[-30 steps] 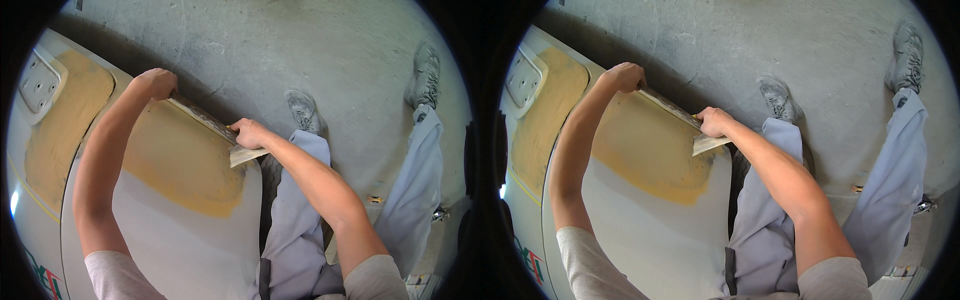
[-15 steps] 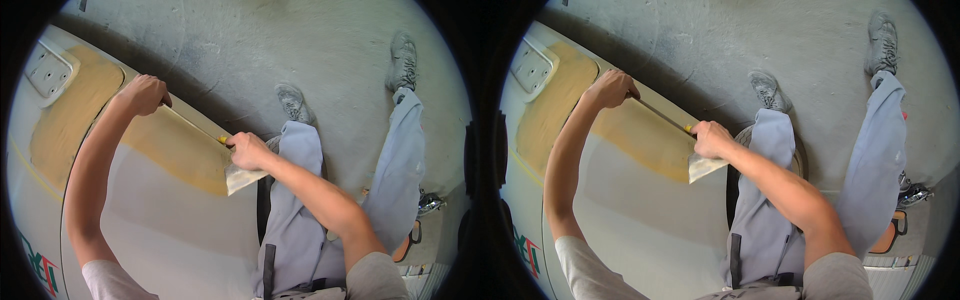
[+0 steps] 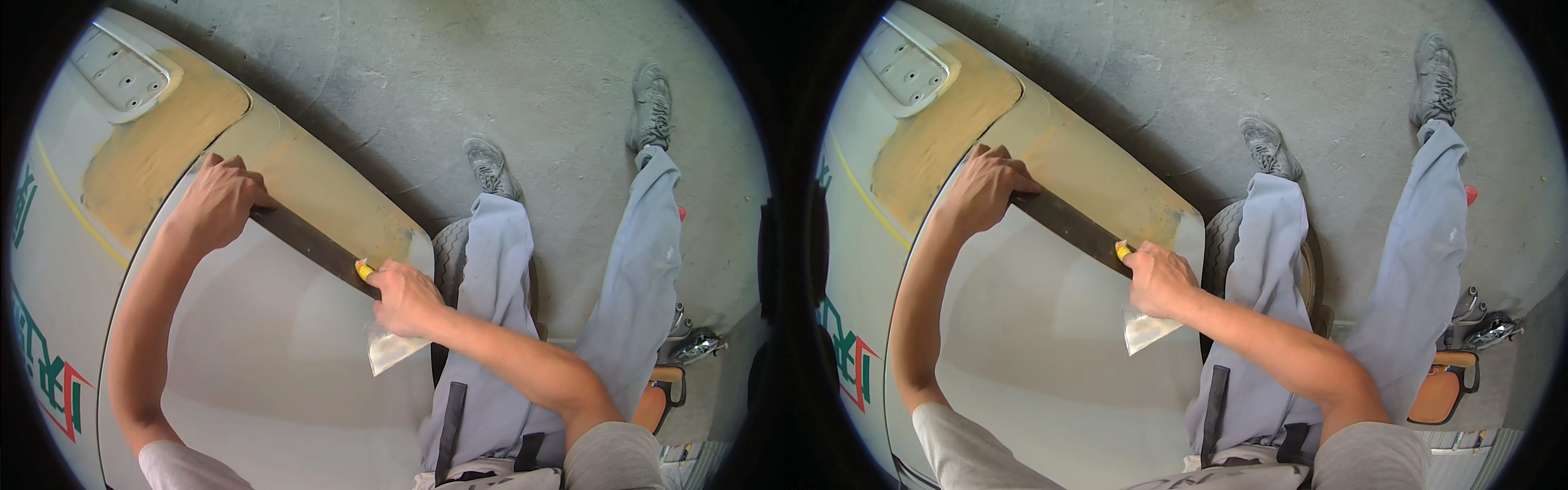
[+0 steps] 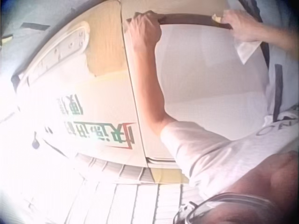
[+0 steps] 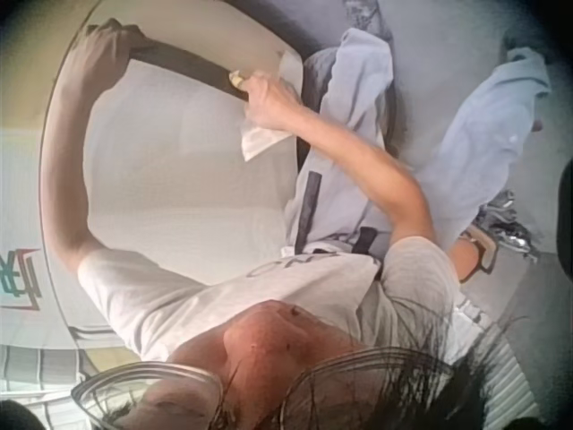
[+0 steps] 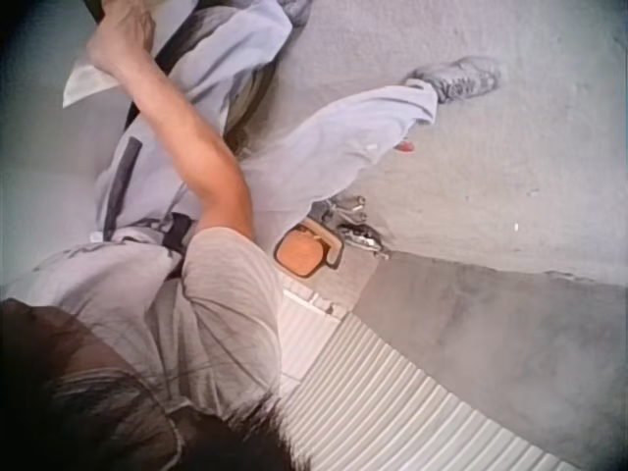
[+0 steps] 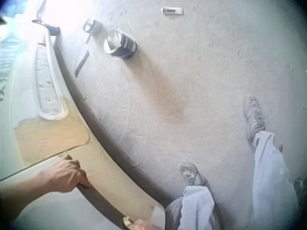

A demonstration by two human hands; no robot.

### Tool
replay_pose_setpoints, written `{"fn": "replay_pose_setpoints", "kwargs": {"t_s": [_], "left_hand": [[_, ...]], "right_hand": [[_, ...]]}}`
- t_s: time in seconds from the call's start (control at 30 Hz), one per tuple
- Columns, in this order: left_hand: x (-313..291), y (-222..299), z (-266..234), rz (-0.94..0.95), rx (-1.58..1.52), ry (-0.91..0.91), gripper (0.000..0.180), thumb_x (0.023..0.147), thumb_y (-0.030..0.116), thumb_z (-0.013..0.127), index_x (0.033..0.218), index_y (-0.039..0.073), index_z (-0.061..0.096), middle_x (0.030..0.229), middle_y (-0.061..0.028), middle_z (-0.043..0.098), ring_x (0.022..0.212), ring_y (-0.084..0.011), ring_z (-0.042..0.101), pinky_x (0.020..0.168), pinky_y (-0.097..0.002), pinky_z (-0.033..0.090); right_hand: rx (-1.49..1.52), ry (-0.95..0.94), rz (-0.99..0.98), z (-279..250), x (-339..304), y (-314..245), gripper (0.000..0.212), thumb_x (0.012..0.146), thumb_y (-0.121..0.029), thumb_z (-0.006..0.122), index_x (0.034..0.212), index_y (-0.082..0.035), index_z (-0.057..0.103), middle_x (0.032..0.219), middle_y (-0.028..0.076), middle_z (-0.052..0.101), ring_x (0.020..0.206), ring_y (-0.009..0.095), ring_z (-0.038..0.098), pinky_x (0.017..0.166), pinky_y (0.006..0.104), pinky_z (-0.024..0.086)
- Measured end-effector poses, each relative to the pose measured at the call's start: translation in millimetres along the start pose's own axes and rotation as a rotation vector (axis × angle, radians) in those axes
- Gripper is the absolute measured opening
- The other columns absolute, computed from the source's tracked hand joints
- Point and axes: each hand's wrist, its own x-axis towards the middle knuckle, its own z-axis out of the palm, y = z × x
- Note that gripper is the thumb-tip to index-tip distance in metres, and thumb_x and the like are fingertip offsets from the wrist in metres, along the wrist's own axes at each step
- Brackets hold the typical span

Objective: The person applies beige body filler to a white vehicle panel using a large metal scraper and a smaller yellow-handled putty knife. They repeatedly scoop filler from the scraper onto the panel, spread it over the surface, and smooth it near the wheel arch and panel edges.

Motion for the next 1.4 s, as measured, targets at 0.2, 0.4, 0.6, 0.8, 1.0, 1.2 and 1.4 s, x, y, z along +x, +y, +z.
{"fn": "replay_pose_setpoints", "kwargs": {"t_s": [0.2, 0.4, 0.6, 0.8, 1.0, 1.2, 1.4], "left_hand": [[-8.7, 12.6, -13.2, -0.065, 0.056, -0.089, 0.043, 0.074, -0.007, 0.058, 0.097, 0.019, 0.083, 0.085, -0.0036, 0.073, 0.090, -0.0241, 0.060, 0.095, -0.0358, 0.040], [15.1, 25.7, -39.0, 0.023, 0.005, -0.105, 0.018, 0.085, 0.003, 0.066, 0.093, 0.010, 0.081, 0.080, -0.0116, 0.070, 0.089, -0.0308, 0.063, 0.088, -0.0413, 0.047], [62.6, 25.8, -68.7, -0.126, 0.024, 0.245, 0.024, 0.087, 0.009, 0.069, 0.109, 0.000, 0.071, 0.094, -0.0231, 0.068, 0.099, -0.0418, 0.061, 0.086, -0.0478, 0.049], [129.8, 52.1, -30.7, -0.024, -1.131, 0.505, 0.074, 0.089, 0.011, 0.078, 0.153, 0.000, 0.042, 0.143, -0.0103, 0.057, 0.126, -0.0155, 0.053, 0.110, -0.0306, 0.041], [122.3, 199.9, 27.1, 0.052, -2.098, 0.490, 0.086, 0.085, 0.011, 0.075, 0.156, -0.009, 0.031, 0.156, -0.0173, 0.045, 0.142, -0.0242, 0.044, 0.119, -0.0315, 0.029], [102.7, 317.9, 8.5, 0.368, -2.576, 0.311, 0.085, 0.088, 0.003, 0.073, 0.159, -0.005, 0.027, 0.153, -0.0117, 0.050, 0.136, -0.0181, 0.052, 0.114, -0.0310, 0.038], [98.5, 318.0, -9.6, 0.266, -2.578, 0.540, 0.076, 0.091, -0.002, 0.066, 0.158, -0.004, 0.029, 0.150, -0.0115, 0.052, 0.133, -0.0177, 0.054, 0.113, -0.0315, 0.040]], "right_hand": [[0.035, -0.035, -0.039, -2.1, -6.7, 3.2, 0.041, 0.079, -0.005, 0.060, 0.119, -0.001, 0.070, 0.113, 0.020, 0.065, 0.108, 0.041, 0.064, 0.094, 0.0482, 0.052], [0.069, 0.070, -0.116, -74.0, 7.6, 39.4, 0.044, 0.084, -0.010, 0.064, 0.127, -0.005, 0.068, 0.120, 0.019, 0.068, 0.109, 0.033, 0.067, 0.095, 0.0426, 0.053], [-0.140, 1.056, -0.125, -248.4, -27.8, 72.5, 0.038, 0.101, -0.043, 0.059, 0.111, -0.010, 0.073, 0.097, 0.018, 0.073, 0.093, 0.038, 0.069, 0.083, 0.0444, 0.054], [-0.161, 1.061, 0.172, -324.9, -85.0, 111.8, 0.042, 0.103, -0.046, 0.058, 0.109, -0.008, 0.074, 0.068, 0.007, 0.063, 0.065, 0.021, 0.059, 0.068, 0.0333, 0.049], [0.785, 0.929, -0.114, -343.0, -104.6, 112.5, 0.029, 0.101, -0.017, 0.065, 0.126, -0.001, 0.066, 0.100, -0.001, 0.069, 0.086, 0.009, 0.062, 0.079, 0.0258, 0.051], [1.229, 0.800, -0.445, -355.6, -110.2, 69.0, 0.030, 0.105, -0.013, 0.056, 0.133, -0.003, 0.060, 0.122, 0.009, 0.068, 0.111, 0.019, 0.065, 0.097, 0.0349, 0.053], [0.946, 0.668, -0.173, -264.5, -148.3, 69.2, 0.036, 0.101, -0.011, 0.064, 0.135, 0.001, 0.061, 0.113, 0.004, 0.069, 0.100, 0.012, 0.064, 0.091, 0.0276, 0.053]]}}
